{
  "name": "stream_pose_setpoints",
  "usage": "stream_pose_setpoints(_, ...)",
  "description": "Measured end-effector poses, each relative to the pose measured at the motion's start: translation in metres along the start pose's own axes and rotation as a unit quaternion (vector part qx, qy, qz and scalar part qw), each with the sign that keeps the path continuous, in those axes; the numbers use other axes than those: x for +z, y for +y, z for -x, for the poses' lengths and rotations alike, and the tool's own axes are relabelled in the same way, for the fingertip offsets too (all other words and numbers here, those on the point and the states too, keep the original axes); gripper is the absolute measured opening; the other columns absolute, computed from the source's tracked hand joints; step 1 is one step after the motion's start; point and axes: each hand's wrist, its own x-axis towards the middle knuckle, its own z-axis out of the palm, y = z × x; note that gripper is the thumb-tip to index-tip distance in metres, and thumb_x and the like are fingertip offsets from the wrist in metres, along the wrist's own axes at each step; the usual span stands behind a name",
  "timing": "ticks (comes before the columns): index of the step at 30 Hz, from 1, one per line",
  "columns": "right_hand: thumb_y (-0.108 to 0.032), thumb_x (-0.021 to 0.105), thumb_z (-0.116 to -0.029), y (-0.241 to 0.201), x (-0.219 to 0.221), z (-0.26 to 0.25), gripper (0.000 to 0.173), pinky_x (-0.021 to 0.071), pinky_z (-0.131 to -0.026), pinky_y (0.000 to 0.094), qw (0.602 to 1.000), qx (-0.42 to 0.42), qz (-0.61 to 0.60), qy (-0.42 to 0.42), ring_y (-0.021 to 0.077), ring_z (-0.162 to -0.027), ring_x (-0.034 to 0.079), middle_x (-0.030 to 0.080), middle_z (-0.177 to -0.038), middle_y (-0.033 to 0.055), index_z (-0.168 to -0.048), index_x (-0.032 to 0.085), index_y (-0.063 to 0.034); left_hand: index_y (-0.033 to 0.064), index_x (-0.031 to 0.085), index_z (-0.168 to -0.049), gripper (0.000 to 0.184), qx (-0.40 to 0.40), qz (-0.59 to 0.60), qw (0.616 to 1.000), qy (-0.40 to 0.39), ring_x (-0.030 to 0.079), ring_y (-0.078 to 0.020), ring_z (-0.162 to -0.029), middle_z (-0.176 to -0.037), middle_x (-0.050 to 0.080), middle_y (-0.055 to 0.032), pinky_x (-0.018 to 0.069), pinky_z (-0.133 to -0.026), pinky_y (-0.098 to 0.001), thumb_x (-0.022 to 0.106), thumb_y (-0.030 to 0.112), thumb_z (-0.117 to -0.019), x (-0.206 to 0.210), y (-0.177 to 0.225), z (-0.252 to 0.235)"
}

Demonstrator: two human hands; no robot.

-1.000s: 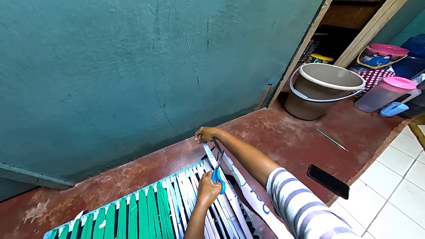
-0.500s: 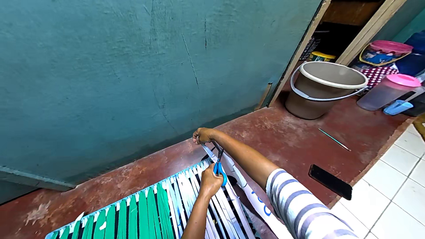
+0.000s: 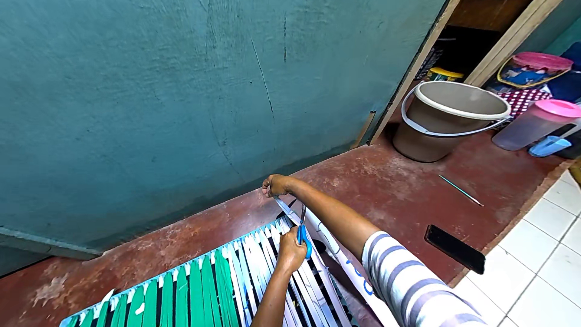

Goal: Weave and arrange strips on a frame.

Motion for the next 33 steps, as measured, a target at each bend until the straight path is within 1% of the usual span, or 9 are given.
stream_pose_setpoints(2, -0.010, 0.058, -0.1040, 0.000, 0.000, 0.000, 0.027, 0.0472, -0.082, 0.0427, 1.000, 0.003, 0.003, -0.003, 0.0243, -0.096, 0.058, 0.062, -0.120, 0.0194, -0.129, 0.061, -0.0007, -0.0085, 0.060, -0.131, 0.039, 0.004, 0.019, 1.000, 0.002, 0.068, -0.0301, -0.097, -0.108, 0.070, -0.0233, 0.0525, -0.091, -0.0445, 0.059, 0.001, -0.0935, 0.002, -0.001, 0.001)
stream_pose_setpoints(4, -0.010, 0.059, -0.1039, 0.002, 0.000, 0.000, 0.027, 0.0470, -0.079, 0.0417, 1.000, 0.006, 0.003, -0.005, 0.0233, -0.094, 0.058, 0.062, -0.119, 0.0184, -0.129, 0.062, -0.0013, -0.0083, 0.060, -0.128, 0.037, -0.001, 0.059, 0.998, 0.005, 0.070, -0.0237, -0.080, -0.098, 0.071, -0.0188, 0.0583, -0.078, -0.0391, 0.059, -0.001, -0.0922, 0.006, -0.004, -0.001)
stream_pose_setpoints(5, -0.010, 0.059, -0.1039, 0.002, 0.000, 0.000, 0.026, 0.0470, -0.079, 0.0413, 1.000, 0.007, -0.001, -0.006, 0.0231, -0.093, 0.058, 0.063, -0.118, 0.0184, -0.129, 0.062, -0.0011, -0.0086, 0.059, -0.129, 0.037, -0.005, 0.078, 0.997, 0.004, 0.071, -0.0229, -0.077, -0.098, 0.071, -0.0187, 0.0597, -0.076, -0.0386, 0.060, -0.002, -0.0920, 0.007, -0.006, -0.001)
stream_pose_setpoints(7, -0.009, 0.058, -0.1040, 0.003, 0.001, 0.001, 0.026, 0.0467, -0.078, 0.0406, 1.000, 0.008, -0.011, -0.009, 0.0221, -0.091, 0.057, 0.063, -0.118, 0.0181, -0.128, 0.062, -0.0010, -0.0085, 0.060, -0.129, 0.038, -0.005, 0.088, 0.996, 0.008, 0.072, -0.0232, -0.079, -0.101, 0.071, -0.0194, 0.0599, -0.078, -0.0392, 0.062, -0.002, -0.0909, 0.008, -0.006, -0.001)
stream_pose_setpoints(10, -0.011, 0.058, -0.1042, 0.003, 0.004, 0.001, 0.025, 0.0451, -0.072, 0.0375, 0.999, 0.012, -0.029, -0.013, 0.0185, -0.084, 0.054, 0.063, -0.113, 0.0156, -0.128, 0.062, -0.0022, -0.0071, 0.062, -0.130, 0.040, 0.011, 0.037, 0.999, 0.022, 0.070, -0.0277, -0.094, -0.107, 0.071, -0.0216, 0.0544, -0.089, -0.0435, 0.064, 0.002, -0.0907, 0.006, -0.001, -0.001)
stream_pose_setpoints(12, -0.012, 0.058, -0.1045, 0.002, 0.004, 0.001, 0.025, 0.0445, -0.071, 0.0358, 0.999, 0.015, -0.032, -0.017, 0.0167, -0.082, 0.053, 0.063, -0.112, 0.0139, -0.128, 0.062, -0.0036, -0.0063, 0.062, -0.130, 0.040, 0.007, 0.000, 1.000, 0.018, 0.068, -0.0317, -0.099, -0.108, 0.069, -0.0230, 0.0519, -0.092, -0.0475, 0.062, 0.006, -0.0918, 0.003, 0.006, -0.001)
stream_pose_setpoints(22, -0.013, 0.057, -0.1051, -0.001, 0.000, 0.003, 0.023, 0.0420, -0.067, 0.0325, 0.999, 0.011, -0.025, -0.019, 0.0137, -0.076, 0.049, 0.061, -0.103, 0.0109, -0.125, 0.062, -0.0040, -0.0081, 0.062, -0.127, 0.037, 0.018, -0.004, 0.999, 0.046, 0.068, -0.0323, -0.096, -0.104, 0.069, -0.0239, 0.0524, -0.089, -0.0468, 0.060, 0.003, -0.0914, 0.005, 0.013, -0.007)
stream_pose_setpoints(29, -0.013, 0.058, -0.1049, -0.004, 0.000, 0.004, 0.024, 0.0423, -0.067, 0.0335, 1.000, 0.017, -0.011, -0.021, 0.0148, -0.076, 0.049, 0.061, -0.105, 0.0119, -0.126, 0.062, -0.0039, -0.0097, 0.063, -0.126, 0.037, 0.043, 0.018, 0.996, 0.078, 0.069, -0.0307, -0.092, -0.103, 0.071, -0.0238, 0.0534, -0.088, -0.0443, 0.059, -0.003, -0.0898, 0.010, 0.012, -0.003)
stream_pose_setpoints(33, -0.014, 0.057, -0.1055, -0.006, 0.000, 0.004, 0.026, 0.0431, -0.068, 0.0335, 0.999, 0.018, -0.009, -0.028, 0.0150, -0.077, 0.050, 0.061, -0.106, 0.0125, -0.129, 0.061, -0.0041, -0.0074, 0.060, -0.131, 0.043, 0.026, -0.007, 0.998, 0.053, 0.067, -0.0345, -0.103, -0.111, 0.069, -0.0251, 0.0512, -0.094, -0.0492, 0.062, 0.006, -0.0902, 0.005, 0.018, -0.007)
